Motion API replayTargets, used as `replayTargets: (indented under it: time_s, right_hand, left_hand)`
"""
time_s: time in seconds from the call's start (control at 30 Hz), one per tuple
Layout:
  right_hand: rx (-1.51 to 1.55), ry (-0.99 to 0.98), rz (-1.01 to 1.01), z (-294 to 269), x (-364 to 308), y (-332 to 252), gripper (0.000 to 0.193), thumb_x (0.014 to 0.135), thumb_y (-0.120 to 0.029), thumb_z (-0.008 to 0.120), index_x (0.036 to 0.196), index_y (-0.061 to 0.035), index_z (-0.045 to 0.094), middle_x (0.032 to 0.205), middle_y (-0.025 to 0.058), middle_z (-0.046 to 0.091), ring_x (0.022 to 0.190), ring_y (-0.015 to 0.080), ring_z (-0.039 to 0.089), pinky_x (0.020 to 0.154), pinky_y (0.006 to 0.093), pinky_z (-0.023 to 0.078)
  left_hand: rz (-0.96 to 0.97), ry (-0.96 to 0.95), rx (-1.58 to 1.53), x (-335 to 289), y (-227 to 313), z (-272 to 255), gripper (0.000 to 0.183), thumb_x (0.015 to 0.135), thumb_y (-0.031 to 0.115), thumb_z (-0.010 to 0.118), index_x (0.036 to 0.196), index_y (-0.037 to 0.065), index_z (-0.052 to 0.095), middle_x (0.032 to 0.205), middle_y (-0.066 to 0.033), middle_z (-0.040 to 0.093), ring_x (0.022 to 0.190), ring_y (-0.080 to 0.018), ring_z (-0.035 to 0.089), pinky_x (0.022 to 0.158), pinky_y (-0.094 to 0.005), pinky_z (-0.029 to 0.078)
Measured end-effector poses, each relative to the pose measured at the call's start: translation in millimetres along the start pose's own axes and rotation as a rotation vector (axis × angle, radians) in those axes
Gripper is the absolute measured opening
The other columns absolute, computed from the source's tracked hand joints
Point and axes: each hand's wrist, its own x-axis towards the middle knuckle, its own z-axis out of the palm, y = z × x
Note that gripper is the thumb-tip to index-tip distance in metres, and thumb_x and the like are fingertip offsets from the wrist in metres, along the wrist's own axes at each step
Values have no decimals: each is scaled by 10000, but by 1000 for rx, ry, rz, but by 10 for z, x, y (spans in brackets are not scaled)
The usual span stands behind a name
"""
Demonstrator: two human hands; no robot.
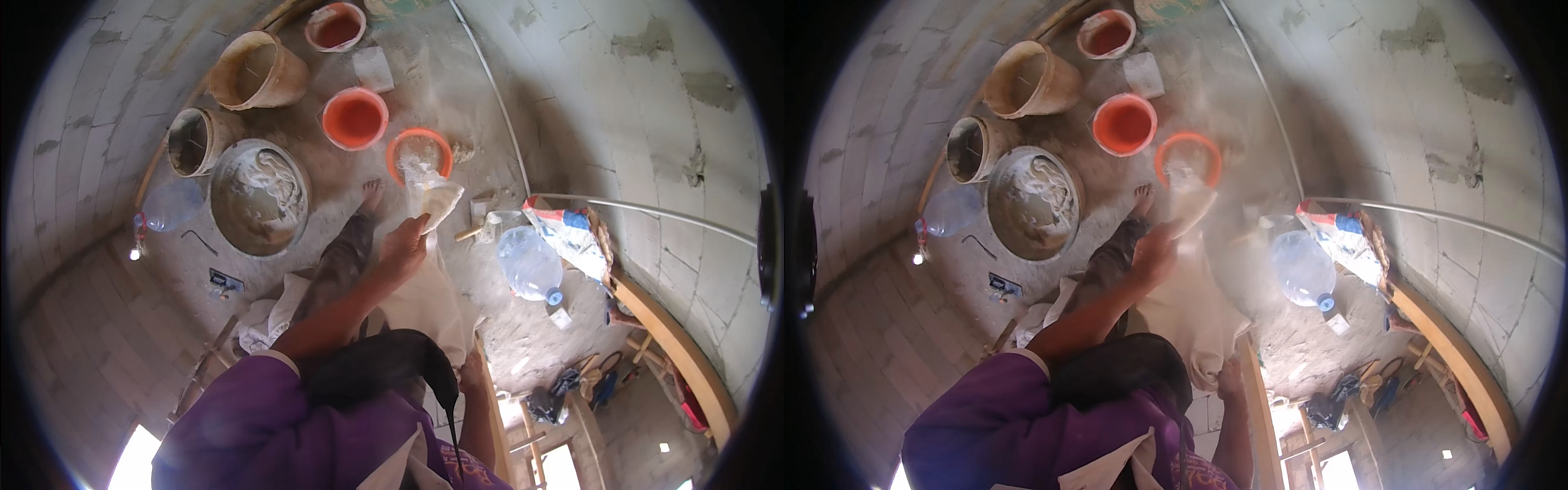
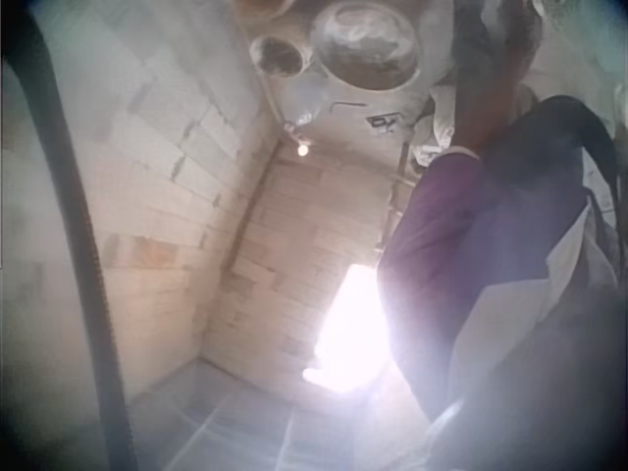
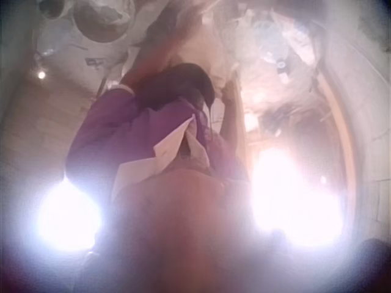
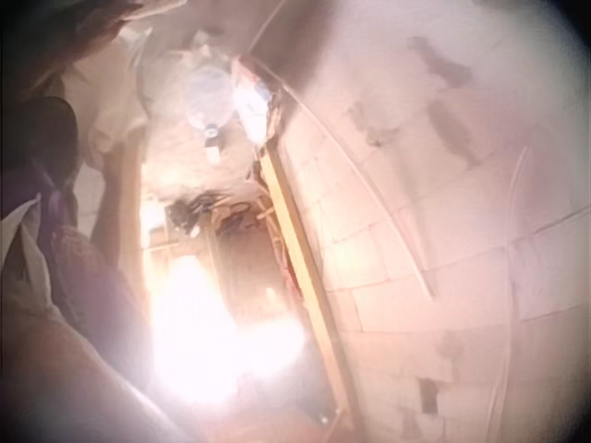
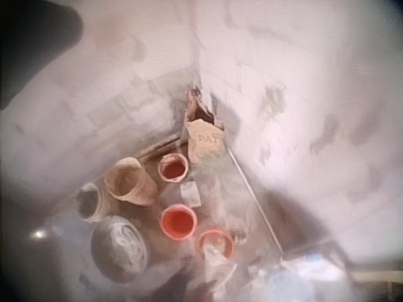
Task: The person scoops a white powder from a sack into a red bowl, then pours water from a red bucket into a larger mixing container. They continue to add more powder and water, mixing the contents by hand.
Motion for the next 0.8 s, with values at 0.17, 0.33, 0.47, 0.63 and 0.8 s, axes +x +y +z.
replayTargets:
  time_s: [0.17, 0.33, 0.47, 0.63, 0.8]
  right_hand:
    - [-830, -171, -698, -12, 212, 19, 292, 795, -77, 543, 1067, -43, 645, 1115, 191, 600, 1077, 334, 555, 916, 389, 451]
    - [-604, -162, -564, 499, 226, -482, 319, 784, -61, 528, 1083, -23, 635, 1140, 212, 586, 1092, 371, 523, 939, 398, 427]
    - [-835, -197, -703, 792, 467, -589, 323, 774, -52, 526, 1076, -32, 636, 1129, 215, 588, 1090, 391, 515, 931, 426, 420]
    - [-566, -194, -341, 1277, 574, -811, 338, 764, -77, 547, 1091, -64, 632, 1125, 176, 605, 1082, 380, 522, 945, 430, 395]
    - [-591, -144, -598, 1880, 515, -1167, 344, 755, -98, 566, 1093, -80, 630, 1125, 153, 613, 1065, 364, 537, 938, 419, 399]
  left_hand:
    - [5, 82, 70, 339, 44, -435, 309, 810, 18, 567, 1115, 70, 571, 868, -163, 586, 802, -371, 593, 674, -453, 472]
    - [-23, 112, 100, 771, -286, -781, 295, 824, 28, 555, 1116, 67, 570, 888, -178, 600, 828, -373, 598, 690, -452, 479]
    - [-51, 62, 95, 1268, -595, -984, 281, 834, 45, 544, 1114, 56, 570, 914, -185, 610, 848, -370, 602, 722, -452, 480]
    - [-61, 7, 123, 1762, -1146, -1090, 243, 858, 59, 543, 1096, 33, 583, 939, -221, 621, 898, -384, 601, 754, -447, 472]
    - [-145, -120, 195, 2297, -1798, -958, 221, 868, 114, 551, 1059, 13, 594, 959, -229, 620, 909, -390, 599, 754, -456, 473]
